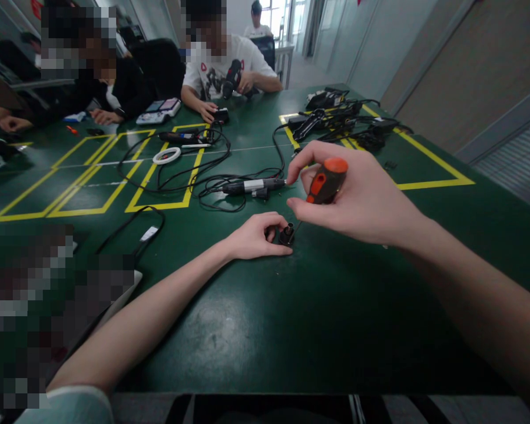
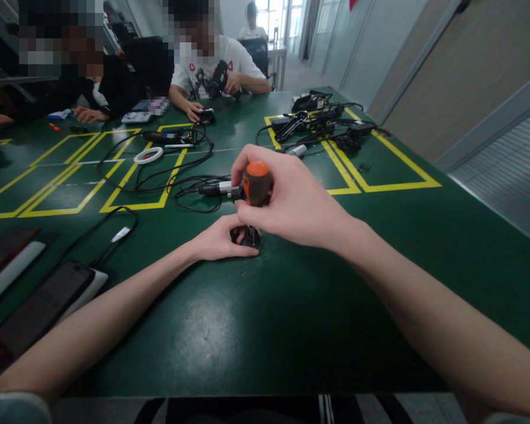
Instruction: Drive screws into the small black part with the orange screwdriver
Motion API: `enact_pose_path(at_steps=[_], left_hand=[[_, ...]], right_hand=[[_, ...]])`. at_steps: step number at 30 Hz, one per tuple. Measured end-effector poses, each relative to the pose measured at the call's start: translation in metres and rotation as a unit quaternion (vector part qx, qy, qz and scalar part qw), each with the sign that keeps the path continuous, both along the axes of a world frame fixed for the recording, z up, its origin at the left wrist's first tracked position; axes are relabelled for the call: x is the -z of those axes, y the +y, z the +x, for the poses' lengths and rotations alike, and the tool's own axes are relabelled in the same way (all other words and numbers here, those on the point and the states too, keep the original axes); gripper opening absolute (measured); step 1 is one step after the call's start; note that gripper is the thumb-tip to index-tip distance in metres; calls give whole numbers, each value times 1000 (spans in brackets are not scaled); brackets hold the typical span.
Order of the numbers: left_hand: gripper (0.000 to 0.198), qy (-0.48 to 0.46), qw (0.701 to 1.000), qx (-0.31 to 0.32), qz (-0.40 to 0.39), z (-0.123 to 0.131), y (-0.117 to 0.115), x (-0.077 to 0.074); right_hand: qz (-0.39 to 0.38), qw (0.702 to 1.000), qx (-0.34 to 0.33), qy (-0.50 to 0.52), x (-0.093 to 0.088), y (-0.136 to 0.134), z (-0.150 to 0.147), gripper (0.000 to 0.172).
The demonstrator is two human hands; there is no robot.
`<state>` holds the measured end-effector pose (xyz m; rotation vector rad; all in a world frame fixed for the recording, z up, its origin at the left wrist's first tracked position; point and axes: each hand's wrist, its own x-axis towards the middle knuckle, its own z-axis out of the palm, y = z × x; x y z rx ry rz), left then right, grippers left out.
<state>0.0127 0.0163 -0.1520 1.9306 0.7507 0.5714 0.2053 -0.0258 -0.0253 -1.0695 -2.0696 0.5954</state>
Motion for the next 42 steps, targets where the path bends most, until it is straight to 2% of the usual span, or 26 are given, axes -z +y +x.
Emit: enact_pose_path(at_steps=[6, 12, 27, 31, 36, 40, 42], left_hand=[[37, 23, 1000, -4, 10, 0, 1, -1], [38, 16, 1000, -6, 6, 1, 1, -2], [36, 22, 1000, -6, 14, 0, 0, -3], [37, 20, 1000, -6, 11, 0, 0, -4], [34, 11, 1000, -6, 21, 1, -1, -5], [34, 14, 1000, -4, 20, 1, 0, -5], [35, 19, 1000, -3, 14, 1, 0, -4]], right_hand=[[12, 1000, 13, -5, -3, -2, 1, 19], [51, 999, 9, -10, 0, -1, 3, 9], [87, 996, 16, -15, 3, 2, 5, 14], [96, 995, 19, -12, 2, 2, 5, 9], [107, 994, 18, -10, 4, 1, 6, 20], [116, 993, 21, -10, 5, 1, 4, 9], [111, 993, 26, -10, 6, 1, 3, 16]])
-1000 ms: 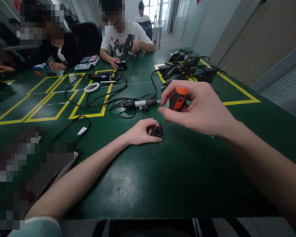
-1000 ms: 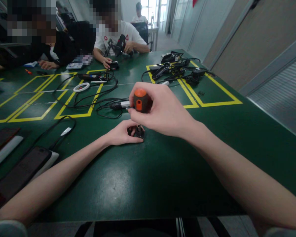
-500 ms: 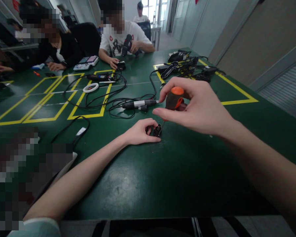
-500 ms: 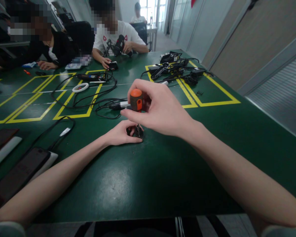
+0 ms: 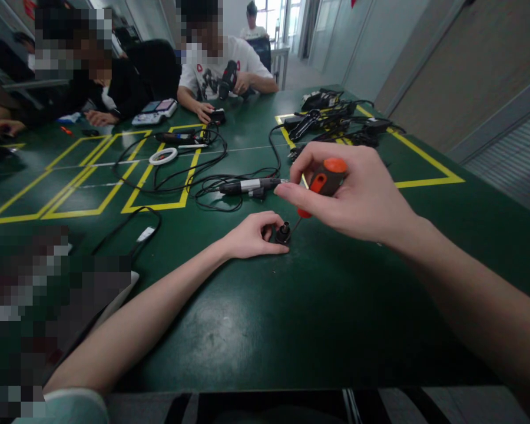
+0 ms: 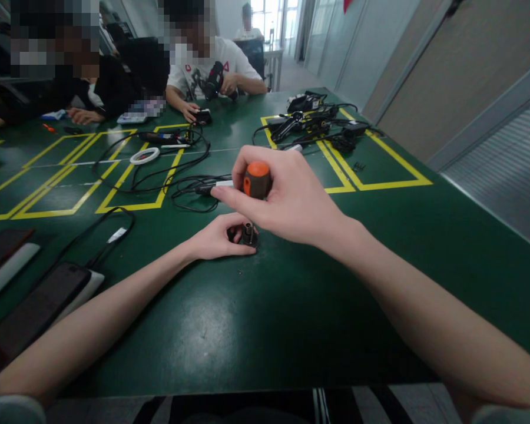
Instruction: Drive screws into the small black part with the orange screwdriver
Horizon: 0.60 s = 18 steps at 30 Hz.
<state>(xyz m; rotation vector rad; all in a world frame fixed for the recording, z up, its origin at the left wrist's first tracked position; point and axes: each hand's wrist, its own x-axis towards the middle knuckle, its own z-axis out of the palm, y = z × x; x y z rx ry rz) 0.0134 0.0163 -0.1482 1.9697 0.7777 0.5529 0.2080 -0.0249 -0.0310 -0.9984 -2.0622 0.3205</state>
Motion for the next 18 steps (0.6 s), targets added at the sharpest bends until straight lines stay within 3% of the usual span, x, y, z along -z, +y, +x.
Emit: enact_pose_path(at_steps=[9, 12, 16, 18], left_hand=[[35, -3, 1000, -9, 5, 0, 0, 1], [36, 3, 1000, -10, 2, -1, 0, 1], [37, 9, 1000, -9, 1, 0, 0, -1], [36, 7, 1000, -8, 3, 0, 0, -1]], right_hand=[[-18, 1000, 11, -13, -1, -2, -2, 8], [-40, 999, 18, -18, -2, -4, -5, 19], [-40, 999, 25, -15, -2, -3, -5, 9], [-33, 999, 18, -9, -1, -2, -3, 15]])
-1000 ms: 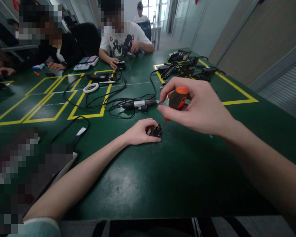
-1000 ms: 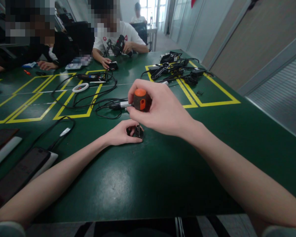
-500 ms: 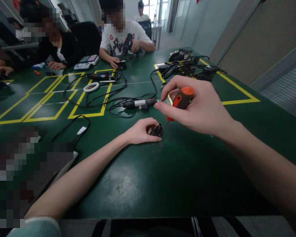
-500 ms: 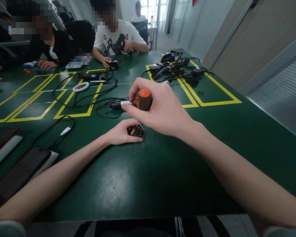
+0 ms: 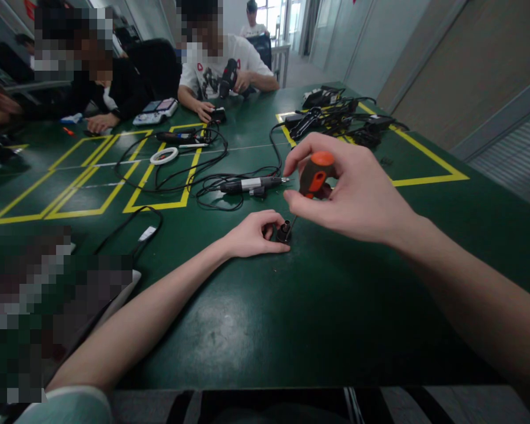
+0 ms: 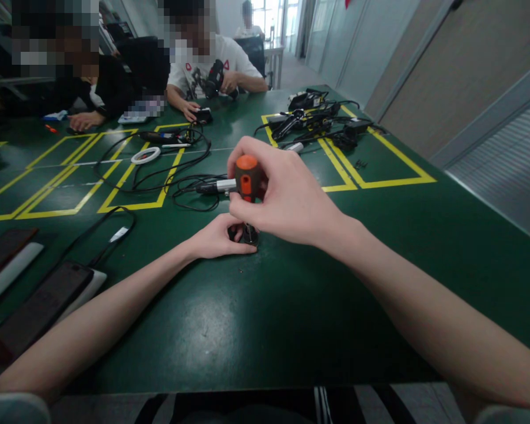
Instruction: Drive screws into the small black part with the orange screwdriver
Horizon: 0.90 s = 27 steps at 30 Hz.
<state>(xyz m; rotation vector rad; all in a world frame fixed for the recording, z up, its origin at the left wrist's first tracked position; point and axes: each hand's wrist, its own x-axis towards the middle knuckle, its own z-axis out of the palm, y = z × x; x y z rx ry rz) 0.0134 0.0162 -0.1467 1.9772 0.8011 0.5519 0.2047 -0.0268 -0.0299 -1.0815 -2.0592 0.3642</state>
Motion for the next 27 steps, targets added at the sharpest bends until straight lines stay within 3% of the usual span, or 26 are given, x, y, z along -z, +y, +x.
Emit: enact_pose_path(at_steps=[10, 14, 27], left_hand=[[37, -1, 1000, 4, -4, 0, 0, 3], [37, -3, 1000, 1, 9, 0, 1, 3], [36, -6, 1000, 4, 0, 0, 0, 3]], right_hand=[[20, 1000, -12, 11, 0, -1, 0, 11], [21, 1000, -7, 12, 0, -1, 1, 20], [35, 999, 5, 8, 1, -1, 1, 15]])
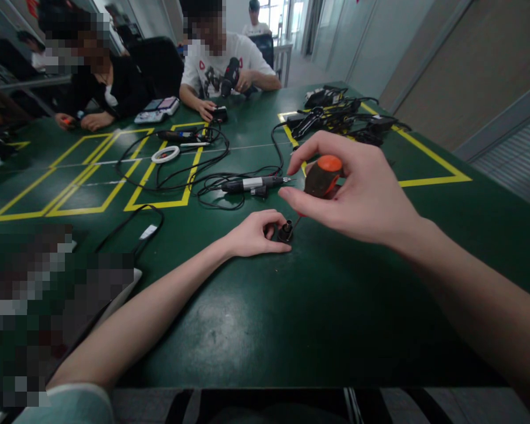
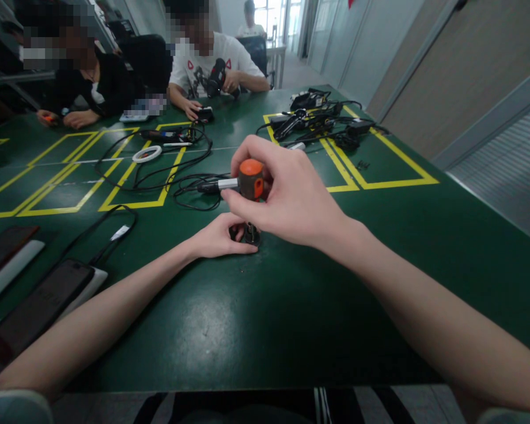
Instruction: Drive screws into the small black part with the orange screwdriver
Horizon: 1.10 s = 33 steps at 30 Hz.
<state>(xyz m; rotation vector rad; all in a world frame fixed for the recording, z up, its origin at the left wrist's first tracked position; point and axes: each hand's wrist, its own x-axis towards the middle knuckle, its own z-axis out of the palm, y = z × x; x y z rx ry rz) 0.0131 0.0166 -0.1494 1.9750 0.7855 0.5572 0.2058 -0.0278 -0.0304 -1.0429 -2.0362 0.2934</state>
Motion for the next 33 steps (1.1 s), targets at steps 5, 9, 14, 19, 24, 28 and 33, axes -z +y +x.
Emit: enact_pose_path(at_steps=[5, 9, 14, 19, 24, 28, 33], left_hand=[[37, 3, 1000, -4, -3, 0, 0, 0], [35, 0, 1000, -3, 3, 1, 0, -1], [38, 6, 1000, -1, -7, 0, 0, -1], [36, 8, 1000, -7, -4, 1, -1, -3], [37, 3, 1000, 1, -3, 1, -1, -2], [35, -4, 1000, -1, 5, 1, 0, -1], [36, 9, 1000, 1, -3, 1, -1, -3]], right_hand=[[-14, 1000, -4, 0, 1, -1, 0, 16], [-19, 1000, 2, 9, 1, -2, -2, 19], [-2, 1000, 2, 3, 1, -1, -2, 10], [4, 1000, -4, 1, 0, -1, -1, 15], [-1, 1000, 2, 5, -1, -2, -1, 15], [4, 1000, -4, 1, 0, -2, -1, 16], [23, 1000, 14, 10, 0, -2, -1, 15]])
